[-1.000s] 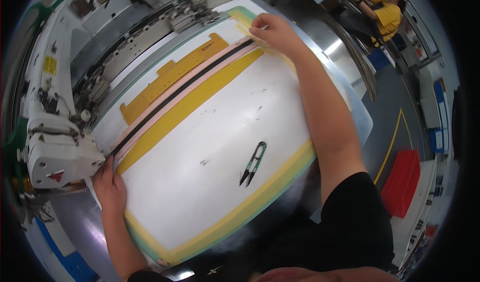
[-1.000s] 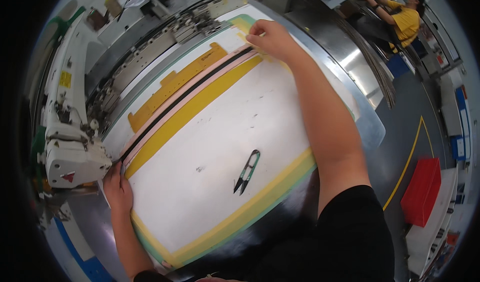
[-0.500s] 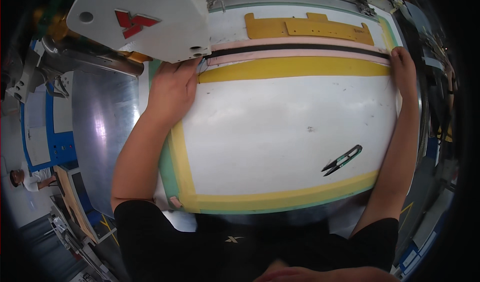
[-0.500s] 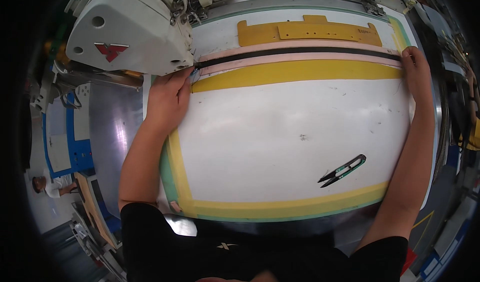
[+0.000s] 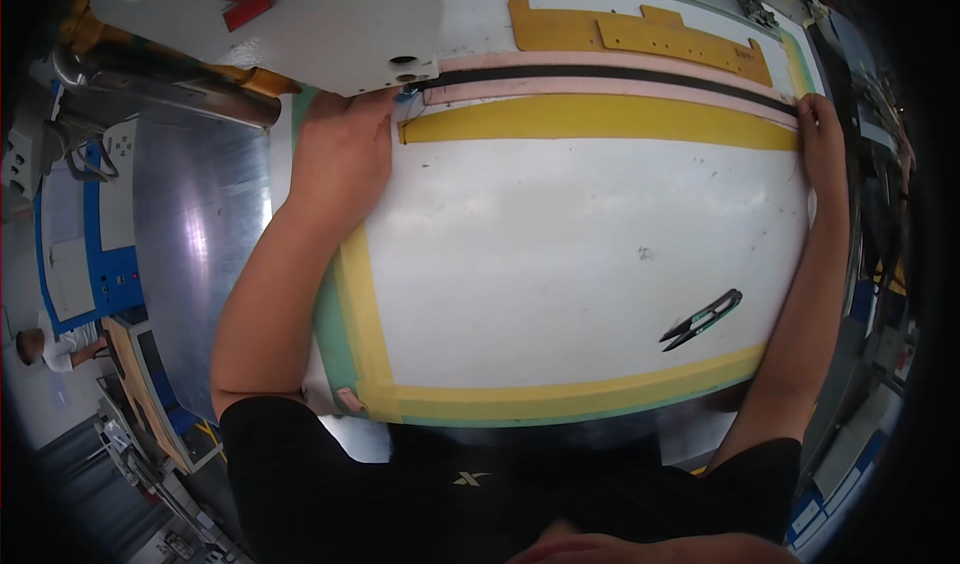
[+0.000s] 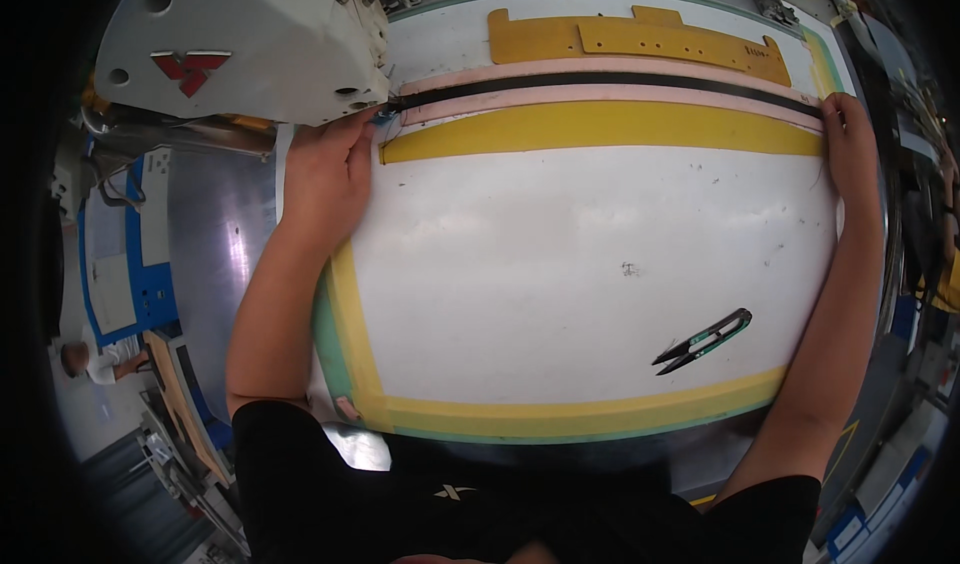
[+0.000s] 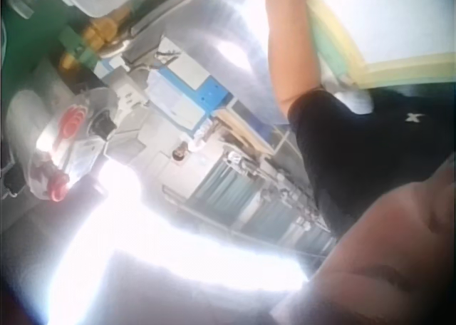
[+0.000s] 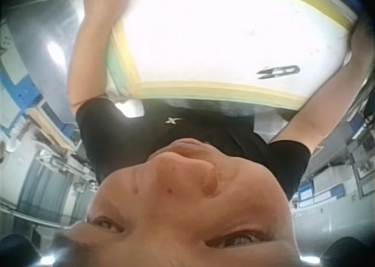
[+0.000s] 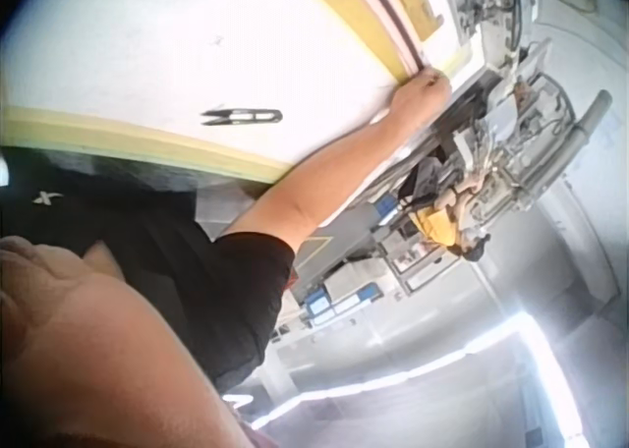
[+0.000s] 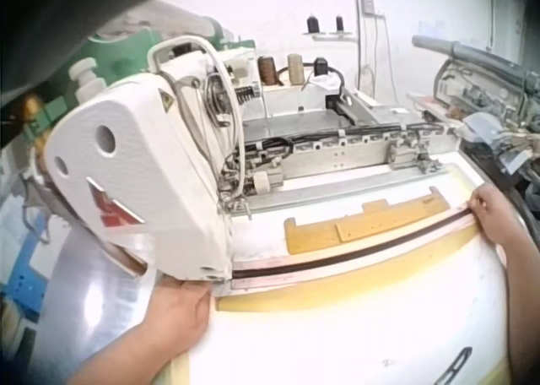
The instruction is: The person aligns a black strip onto a white board with colored borders and secures it using a machine. They then use shears to trim a small piece of material and place it into the machine. The person continues to adjust the strip and the board throughout the process.
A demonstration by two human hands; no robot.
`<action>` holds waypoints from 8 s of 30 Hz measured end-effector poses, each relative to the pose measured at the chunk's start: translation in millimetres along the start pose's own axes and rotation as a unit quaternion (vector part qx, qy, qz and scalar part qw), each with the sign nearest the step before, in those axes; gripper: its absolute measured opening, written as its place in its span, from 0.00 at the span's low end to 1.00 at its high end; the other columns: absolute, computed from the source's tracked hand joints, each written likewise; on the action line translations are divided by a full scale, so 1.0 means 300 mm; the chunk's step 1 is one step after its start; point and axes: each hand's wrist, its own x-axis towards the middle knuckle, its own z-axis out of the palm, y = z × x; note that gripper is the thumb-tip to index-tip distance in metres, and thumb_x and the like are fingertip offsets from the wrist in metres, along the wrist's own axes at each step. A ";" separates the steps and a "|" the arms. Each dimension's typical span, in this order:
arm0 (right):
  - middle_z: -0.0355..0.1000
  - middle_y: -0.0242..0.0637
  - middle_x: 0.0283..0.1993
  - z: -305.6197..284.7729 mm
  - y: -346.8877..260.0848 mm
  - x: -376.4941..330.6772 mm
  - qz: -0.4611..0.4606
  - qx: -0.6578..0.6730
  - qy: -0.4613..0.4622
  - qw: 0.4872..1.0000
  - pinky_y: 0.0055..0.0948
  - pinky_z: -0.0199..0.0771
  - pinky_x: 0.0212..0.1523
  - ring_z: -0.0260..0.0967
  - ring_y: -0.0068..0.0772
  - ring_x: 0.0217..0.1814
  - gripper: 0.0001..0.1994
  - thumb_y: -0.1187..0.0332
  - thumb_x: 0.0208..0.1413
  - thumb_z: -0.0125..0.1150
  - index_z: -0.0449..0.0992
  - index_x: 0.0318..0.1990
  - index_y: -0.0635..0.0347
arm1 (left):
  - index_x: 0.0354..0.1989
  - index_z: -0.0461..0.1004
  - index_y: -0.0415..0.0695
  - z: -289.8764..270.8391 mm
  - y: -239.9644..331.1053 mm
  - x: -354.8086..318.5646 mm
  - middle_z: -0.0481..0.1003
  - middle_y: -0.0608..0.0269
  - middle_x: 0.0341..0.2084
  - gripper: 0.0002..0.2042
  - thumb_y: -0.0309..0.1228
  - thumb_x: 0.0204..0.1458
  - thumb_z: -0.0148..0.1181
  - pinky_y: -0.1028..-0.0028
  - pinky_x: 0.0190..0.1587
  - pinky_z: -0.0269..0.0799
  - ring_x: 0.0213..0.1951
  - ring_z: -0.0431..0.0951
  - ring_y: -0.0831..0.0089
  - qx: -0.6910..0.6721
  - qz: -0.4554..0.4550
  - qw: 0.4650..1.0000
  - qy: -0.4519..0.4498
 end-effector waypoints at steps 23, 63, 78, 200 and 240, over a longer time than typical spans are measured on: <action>0.78 0.47 0.54 -0.058 0.055 0.038 0.166 0.588 0.010 0.792 0.23 0.81 0.55 0.79 0.29 0.52 0.11 0.77 0.68 0.58 0.72 0.55 0.63 | 0.49 0.84 0.46 0.000 0.000 0.016 0.83 0.49 0.39 0.11 0.26 0.59 0.61 0.59 0.47 0.77 0.40 0.80 0.47 -0.007 -0.008 1.000 0.011; 0.81 0.44 0.43 0.232 -1.228 0.050 -0.188 0.072 -0.326 0.924 0.38 0.77 0.50 0.78 0.45 0.47 0.16 0.64 0.50 0.73 0.81 0.43 0.63 | 0.35 0.76 0.34 0.047 -0.059 0.045 0.76 0.46 0.36 0.13 0.35 0.59 0.63 0.53 0.48 0.73 0.43 0.77 0.47 -0.064 -0.002 0.998 0.012; 0.76 0.35 0.30 0.040 -1.116 -0.028 -0.225 0.155 -0.385 0.881 0.29 0.71 0.37 0.72 0.30 0.33 0.13 0.62 0.57 0.71 0.84 0.39 0.63 | 0.48 0.78 0.36 -0.151 0.136 -0.034 0.79 0.51 0.38 0.18 0.36 0.52 0.69 0.58 0.50 0.72 0.43 0.78 0.52 -0.023 0.035 0.996 -0.084; 0.77 0.40 0.43 0.396 -1.152 -0.035 -0.379 0.153 -0.163 0.898 0.43 0.77 0.46 0.77 0.48 0.46 0.10 0.67 0.55 0.63 0.86 0.42 0.53 | 0.54 0.82 0.48 -0.017 0.033 -0.015 0.81 0.55 0.48 0.20 0.16 0.55 0.59 0.63 0.53 0.77 0.49 0.82 0.55 0.041 0.087 0.995 -0.010; 0.76 0.28 0.44 0.384 -1.175 -0.101 -0.457 0.055 -0.062 0.886 0.35 0.72 0.53 0.72 0.34 0.50 0.12 0.68 0.55 0.62 0.87 0.46 0.48 | 0.58 0.77 0.43 -0.029 0.045 -0.034 0.77 0.61 0.56 0.23 0.20 0.52 0.54 0.60 0.54 0.73 0.54 0.77 0.60 0.076 0.123 0.988 -0.045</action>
